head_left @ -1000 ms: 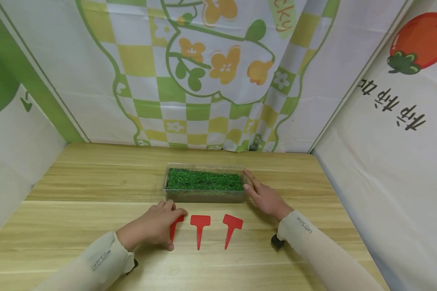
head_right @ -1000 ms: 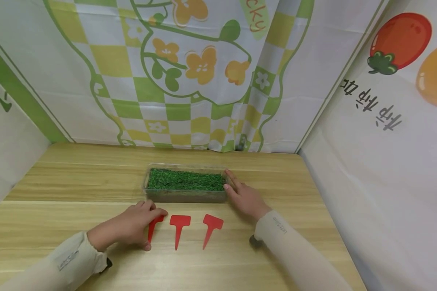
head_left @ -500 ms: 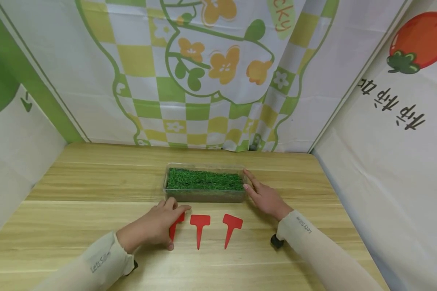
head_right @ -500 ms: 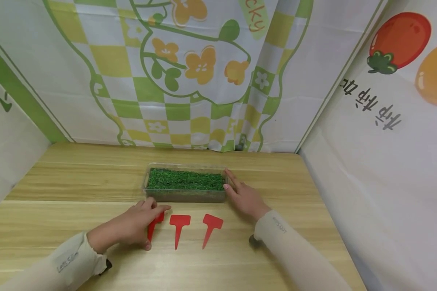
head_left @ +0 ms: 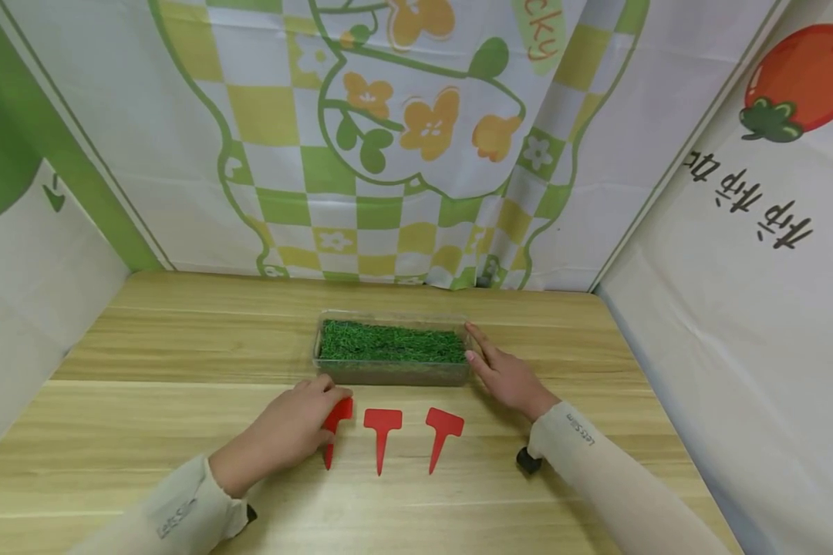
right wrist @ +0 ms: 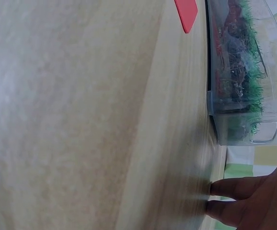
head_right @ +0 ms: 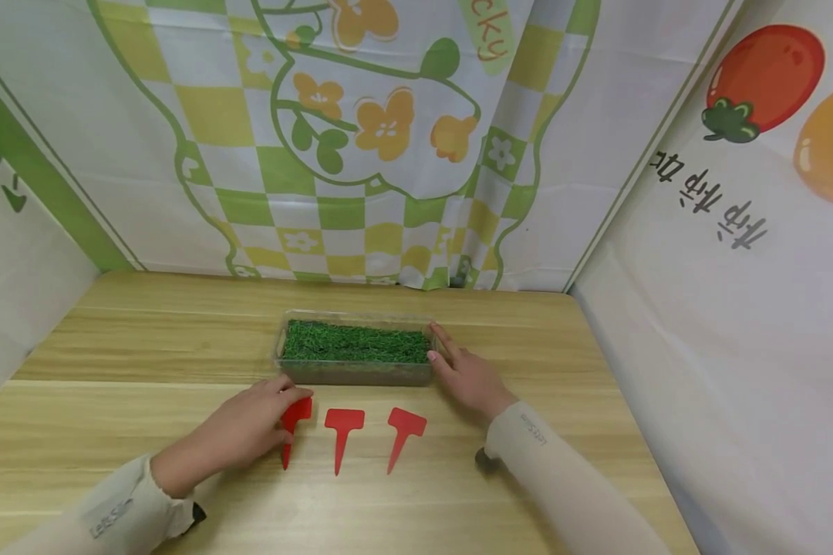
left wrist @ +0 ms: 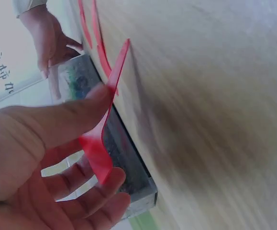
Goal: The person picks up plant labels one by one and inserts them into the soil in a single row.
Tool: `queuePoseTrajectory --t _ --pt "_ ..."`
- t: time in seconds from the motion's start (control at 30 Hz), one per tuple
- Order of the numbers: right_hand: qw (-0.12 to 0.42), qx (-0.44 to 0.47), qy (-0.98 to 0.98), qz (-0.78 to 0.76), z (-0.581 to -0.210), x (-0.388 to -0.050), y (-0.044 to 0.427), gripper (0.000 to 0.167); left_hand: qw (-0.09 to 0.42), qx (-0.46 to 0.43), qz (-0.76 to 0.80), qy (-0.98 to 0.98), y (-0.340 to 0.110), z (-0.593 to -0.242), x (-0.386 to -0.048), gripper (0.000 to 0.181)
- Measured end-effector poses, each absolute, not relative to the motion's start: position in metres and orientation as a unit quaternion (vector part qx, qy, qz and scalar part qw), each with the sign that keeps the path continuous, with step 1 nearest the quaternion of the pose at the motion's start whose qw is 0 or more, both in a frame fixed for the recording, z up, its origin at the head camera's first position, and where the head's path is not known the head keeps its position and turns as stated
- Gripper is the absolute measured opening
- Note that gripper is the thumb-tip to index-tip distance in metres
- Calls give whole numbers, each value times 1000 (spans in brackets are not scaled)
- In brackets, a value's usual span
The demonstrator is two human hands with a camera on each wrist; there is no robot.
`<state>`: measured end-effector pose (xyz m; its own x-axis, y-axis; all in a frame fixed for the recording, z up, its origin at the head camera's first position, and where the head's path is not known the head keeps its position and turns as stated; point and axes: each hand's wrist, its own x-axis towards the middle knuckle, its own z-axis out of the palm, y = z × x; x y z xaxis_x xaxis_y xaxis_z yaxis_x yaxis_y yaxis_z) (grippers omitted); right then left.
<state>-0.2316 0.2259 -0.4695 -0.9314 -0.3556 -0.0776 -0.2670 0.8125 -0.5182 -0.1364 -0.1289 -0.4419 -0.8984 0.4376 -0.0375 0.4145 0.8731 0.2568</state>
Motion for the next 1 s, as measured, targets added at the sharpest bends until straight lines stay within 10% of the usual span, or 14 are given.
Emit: queuePoseTrajectory --t 0.27,1.0 --pt "81 -164 950 -254 -470 -231 226 62 6 217 133 967 -133 -429 -136 33" --pt "70 -170 950 -253 -476 -232 227 62 -53 236 115 963 -136 -388 -144 29"
